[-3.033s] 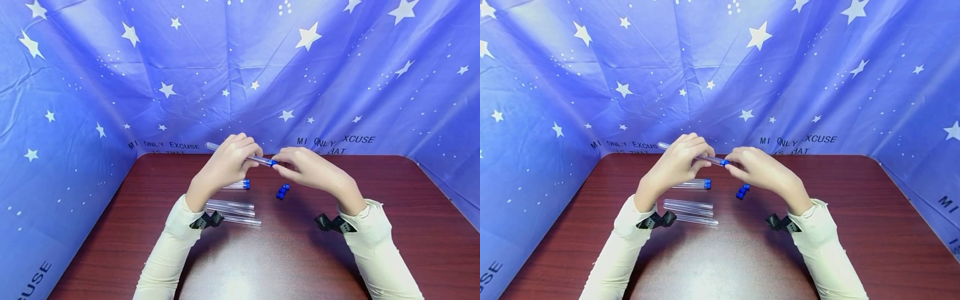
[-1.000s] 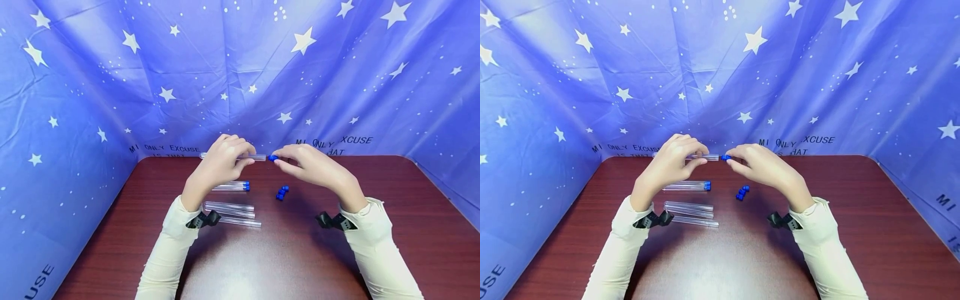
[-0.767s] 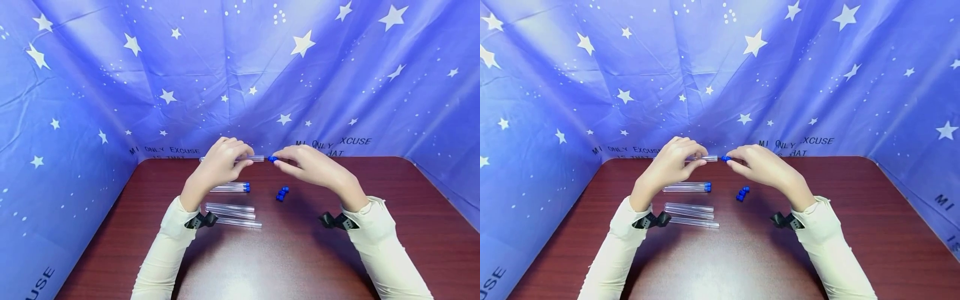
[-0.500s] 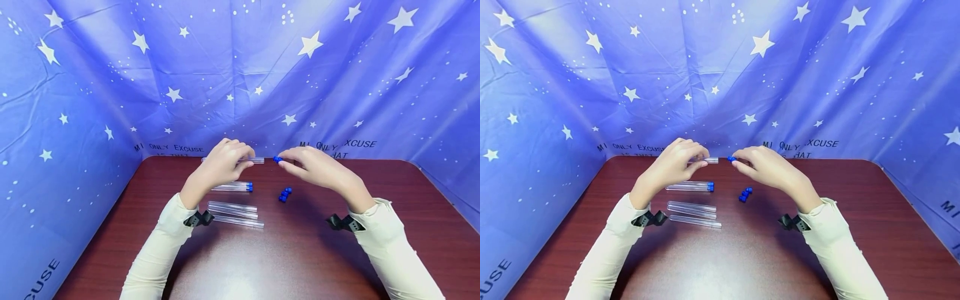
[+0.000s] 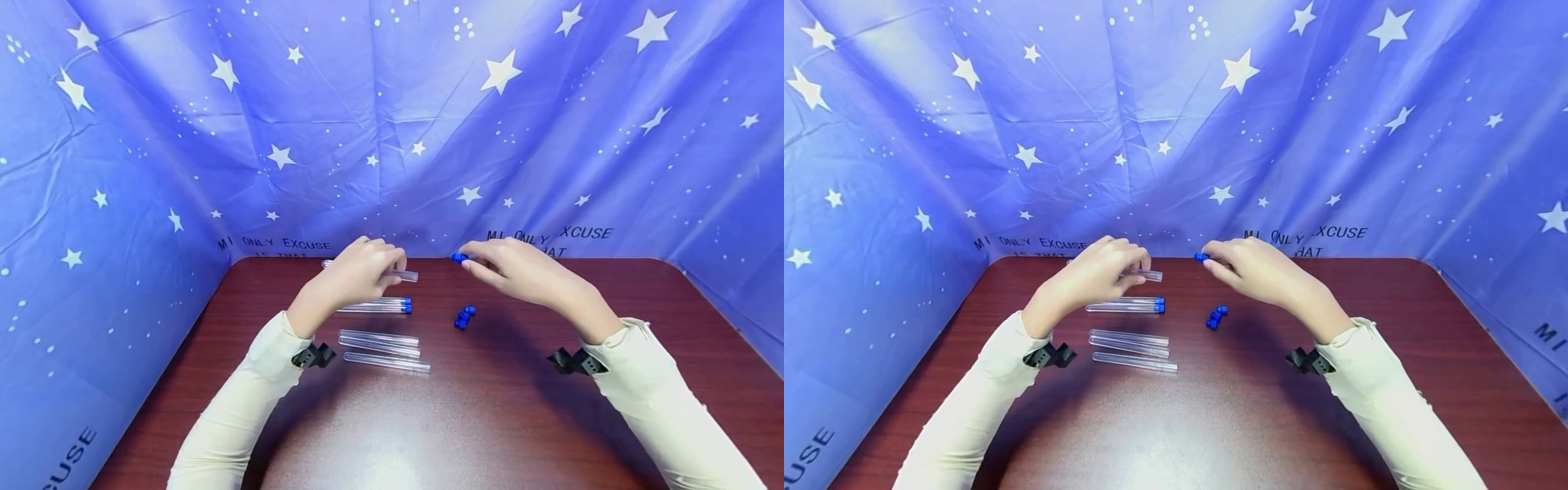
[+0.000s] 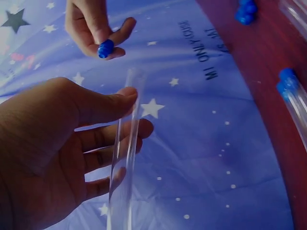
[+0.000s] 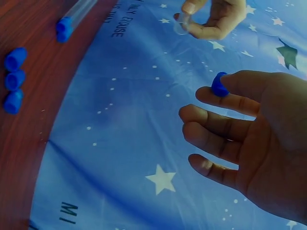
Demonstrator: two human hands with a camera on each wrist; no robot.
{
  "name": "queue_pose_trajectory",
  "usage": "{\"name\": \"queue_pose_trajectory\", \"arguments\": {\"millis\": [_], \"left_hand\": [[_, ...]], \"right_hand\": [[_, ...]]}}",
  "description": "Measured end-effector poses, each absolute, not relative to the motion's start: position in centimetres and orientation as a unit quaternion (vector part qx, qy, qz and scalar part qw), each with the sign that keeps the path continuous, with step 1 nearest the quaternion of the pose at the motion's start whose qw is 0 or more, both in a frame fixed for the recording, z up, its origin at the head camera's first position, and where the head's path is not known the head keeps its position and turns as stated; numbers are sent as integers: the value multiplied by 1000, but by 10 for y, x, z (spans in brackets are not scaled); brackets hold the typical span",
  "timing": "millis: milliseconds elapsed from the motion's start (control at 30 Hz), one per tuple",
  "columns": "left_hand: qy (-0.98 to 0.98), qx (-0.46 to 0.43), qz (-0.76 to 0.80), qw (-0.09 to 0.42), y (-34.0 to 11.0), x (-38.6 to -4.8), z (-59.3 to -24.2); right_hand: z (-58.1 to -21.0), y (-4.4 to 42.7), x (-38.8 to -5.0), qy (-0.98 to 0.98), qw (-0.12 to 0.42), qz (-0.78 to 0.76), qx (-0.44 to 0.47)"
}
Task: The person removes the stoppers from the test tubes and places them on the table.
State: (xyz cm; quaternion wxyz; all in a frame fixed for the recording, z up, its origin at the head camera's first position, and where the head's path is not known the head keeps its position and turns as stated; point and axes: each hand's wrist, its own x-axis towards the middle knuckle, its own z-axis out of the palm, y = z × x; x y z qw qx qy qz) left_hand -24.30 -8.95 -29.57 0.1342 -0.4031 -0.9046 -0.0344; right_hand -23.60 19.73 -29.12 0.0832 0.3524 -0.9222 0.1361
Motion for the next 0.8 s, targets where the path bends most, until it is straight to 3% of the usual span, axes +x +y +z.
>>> {"name": "queue_pose_trajectory", "arguments": {"millis": [800], "left_hand": [[-895, -436, 55, 72, -87, -252, -345]], "right_hand": [[-357, 200, -243, -902, 87, 38, 421]]}}
